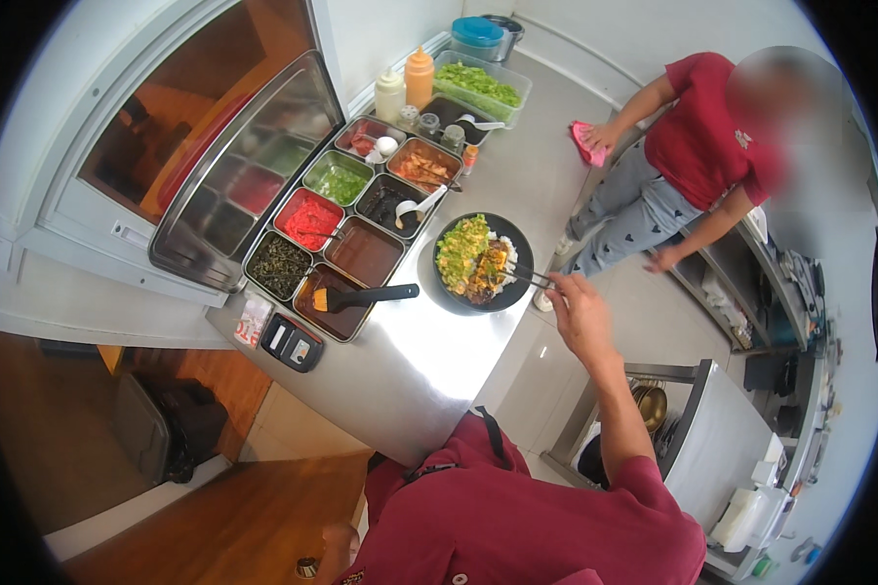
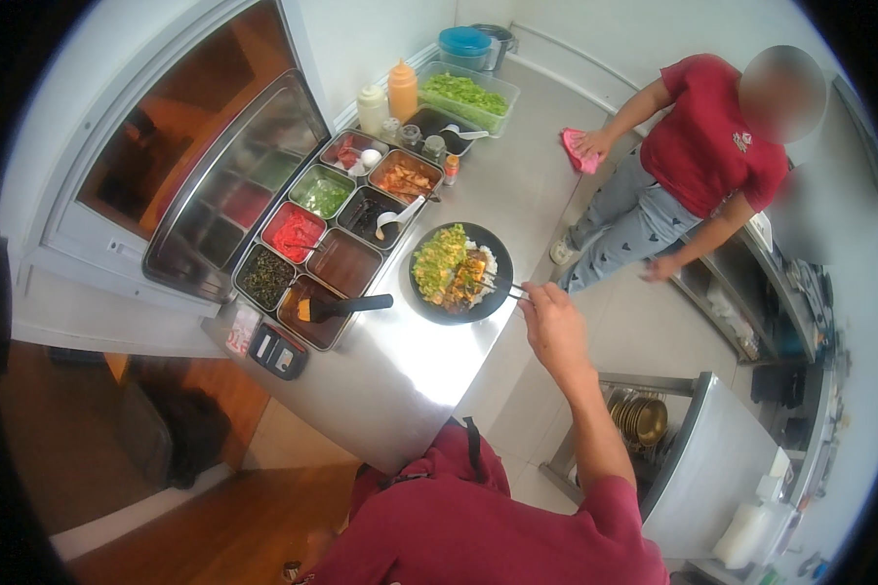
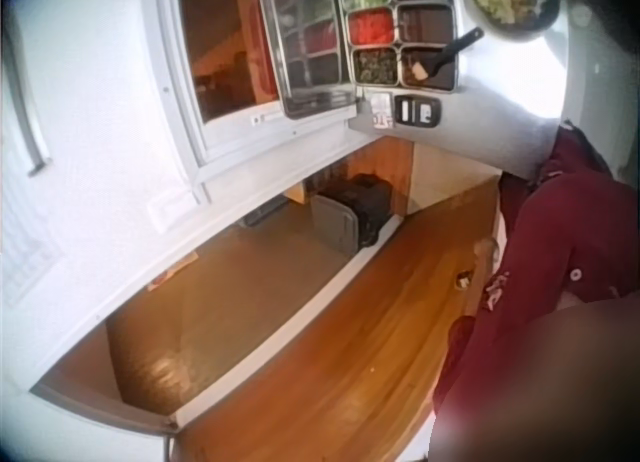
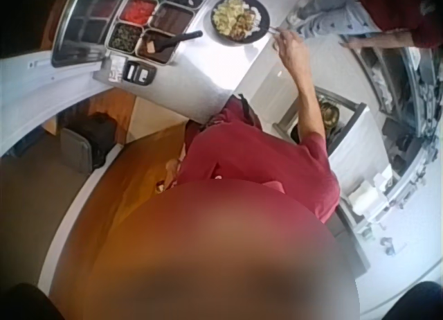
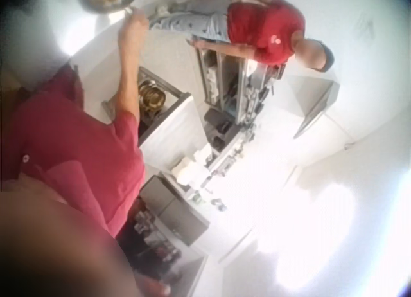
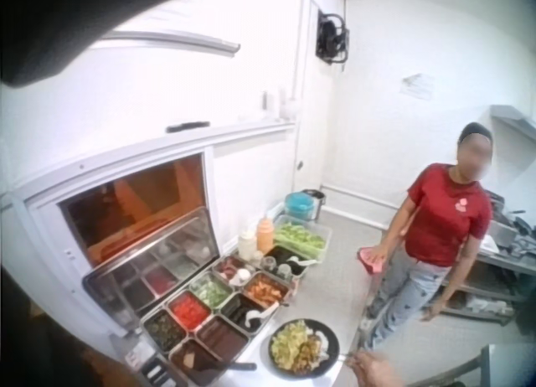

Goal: The person assembles a food order by placing a breaded item into a small bowl, adding lettuce and sauce to a plate with rice, and then carrying the plate and bowl to the counter. The person hands the completed order to a coworker.

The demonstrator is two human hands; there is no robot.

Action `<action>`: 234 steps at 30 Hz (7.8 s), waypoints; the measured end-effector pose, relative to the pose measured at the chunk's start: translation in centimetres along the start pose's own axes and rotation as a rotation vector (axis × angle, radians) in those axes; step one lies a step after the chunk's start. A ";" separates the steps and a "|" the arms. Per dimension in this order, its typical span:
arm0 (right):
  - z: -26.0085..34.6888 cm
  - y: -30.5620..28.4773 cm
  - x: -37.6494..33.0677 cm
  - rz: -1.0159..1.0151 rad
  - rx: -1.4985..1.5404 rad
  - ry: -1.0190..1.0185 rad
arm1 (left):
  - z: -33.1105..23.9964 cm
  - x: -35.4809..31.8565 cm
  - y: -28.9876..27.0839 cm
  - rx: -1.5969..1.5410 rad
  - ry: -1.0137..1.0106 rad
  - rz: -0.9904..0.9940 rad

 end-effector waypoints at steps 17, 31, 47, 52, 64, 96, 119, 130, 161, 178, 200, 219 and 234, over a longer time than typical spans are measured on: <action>16.5 18.4 21.9 0.086 0.042 -0.382 | -3.4 2.1 5.2 -0.247 -0.254 -0.125; -7.4 9.9 2.8 -0.020 0.230 0.497 | -4.2 2.2 7.9 -0.219 -0.207 -0.060; -6.0 18.3 -7.5 0.331 1.430 0.711 | -1.6 2.5 11.7 -0.246 -0.087 -0.047; -3.3 12.0 -10.6 0.263 1.337 0.675 | 0.6 5.0 12.8 -0.290 -0.030 -0.077; 23.6 2.9 -16.2 0.575 1.307 0.443 | 9.9 13.6 18.4 -0.851 0.153 -0.194; 77.3 48.1 9.7 0.774 1.298 0.230 | 38.1 38.3 -24.5 -2.171 0.540 -0.579; 74.7 68.2 44.7 0.413 1.583 0.511 | 57.1 22.0 -102.8 -1.181 1.126 -1.295; 71.5 72.5 72.5 0.492 1.556 0.418 | 51.0 -26.3 -131.8 -1.037 2.063 -1.368; 116.0 100.5 133.8 1.251 1.317 -0.219 | 74.9 -15.0 -176.1 -1.854 0.956 -1.649; 166.3 102.1 154.6 1.664 1.193 -0.734 | 105.5 -11.0 -190.7 -2.556 0.411 -1.846; 205.4 101.4 160.2 2.189 0.858 -1.069 | 141.0 -5.4 -203.3 -2.798 0.519 -2.159; 234.8 105.1 154.0 2.374 0.735 -1.243 | 148.2 -6.8 -208.6 -2.852 -0.398 -2.496; 248.8 103.7 141.9 2.298 0.959 -1.230 | 147.0 -7.7 -207.9 -2.904 -0.836 -2.485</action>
Point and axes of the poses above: each hand's wrist, its own x-axis towards the middle knuckle, its own y-axis out of the palm, z = x × y, the point moved 6 cm from there along x, towards the middle knuckle, and after that the axes turned 11 degrees about -x, right-handed, at the moved point
